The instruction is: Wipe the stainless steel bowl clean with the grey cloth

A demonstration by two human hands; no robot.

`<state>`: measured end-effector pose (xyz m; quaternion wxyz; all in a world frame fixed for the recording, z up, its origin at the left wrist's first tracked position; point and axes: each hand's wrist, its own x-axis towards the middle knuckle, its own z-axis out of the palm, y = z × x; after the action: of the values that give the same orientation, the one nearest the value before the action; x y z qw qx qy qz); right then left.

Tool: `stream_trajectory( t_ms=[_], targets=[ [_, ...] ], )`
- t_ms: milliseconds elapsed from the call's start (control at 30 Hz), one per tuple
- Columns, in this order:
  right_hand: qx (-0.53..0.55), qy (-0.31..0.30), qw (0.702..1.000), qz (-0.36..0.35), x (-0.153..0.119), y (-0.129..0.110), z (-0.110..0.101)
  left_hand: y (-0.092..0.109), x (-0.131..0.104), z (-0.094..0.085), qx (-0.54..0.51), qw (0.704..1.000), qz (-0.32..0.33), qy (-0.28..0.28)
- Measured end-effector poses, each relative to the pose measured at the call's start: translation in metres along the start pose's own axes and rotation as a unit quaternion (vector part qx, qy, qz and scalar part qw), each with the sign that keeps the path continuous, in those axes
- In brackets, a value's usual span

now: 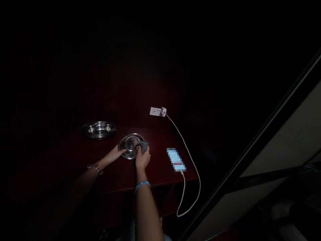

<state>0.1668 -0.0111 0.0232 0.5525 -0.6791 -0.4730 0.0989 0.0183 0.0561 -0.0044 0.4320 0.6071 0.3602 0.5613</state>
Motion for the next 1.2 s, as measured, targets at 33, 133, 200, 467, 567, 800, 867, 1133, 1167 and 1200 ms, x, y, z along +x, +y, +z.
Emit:
stream_trajectory(
  t_ms=[33,133,200,467,567,800,867,1133,1167,1200],
  targets=[
    [0.004,-0.002,1.000,0.003,0.000,0.000,0.000,0.000,0.000,0.001,-0.002,1.000,-0.006,0.008],
    [0.013,-0.009,1.000,0.024,-0.001,-0.002,-0.002,0.005,-0.002,0.002,-0.003,1.000,-0.014,0.012],
    [0.012,-0.011,0.999,0.033,-0.002,-0.004,-0.003,0.008,-0.003,0.001,-0.001,1.000,-0.019,0.010],
    [-0.030,-0.059,0.996,0.061,-0.003,-0.013,-0.007,0.017,-0.002,0.000,0.013,0.998,-0.035,0.046],
    [-0.040,-0.070,0.995,0.054,-0.004,-0.014,-0.007,0.021,-0.002,-0.002,0.031,0.999,0.010,0.043],
    [-0.061,-0.081,0.994,0.038,-0.005,-0.016,-0.010,0.028,-0.006,-0.003,0.055,0.998,0.017,0.029],
    [-0.066,-0.088,0.993,0.041,-0.005,-0.017,-0.010,0.029,-0.007,-0.003,0.056,0.998,0.021,0.020],
    [-0.062,-0.090,0.993,0.053,-0.005,-0.018,-0.010,0.031,-0.007,-0.002,0.043,0.999,0.008,0.028],
    [-0.062,-0.089,0.993,0.054,-0.005,-0.018,-0.010,0.030,-0.007,-0.002,0.040,0.999,0.006,0.028],
    [-0.061,-0.087,0.993,0.055,-0.005,-0.018,-0.010,0.030,-0.007,-0.001,0.038,0.999,0.006,0.027]
  ],
)
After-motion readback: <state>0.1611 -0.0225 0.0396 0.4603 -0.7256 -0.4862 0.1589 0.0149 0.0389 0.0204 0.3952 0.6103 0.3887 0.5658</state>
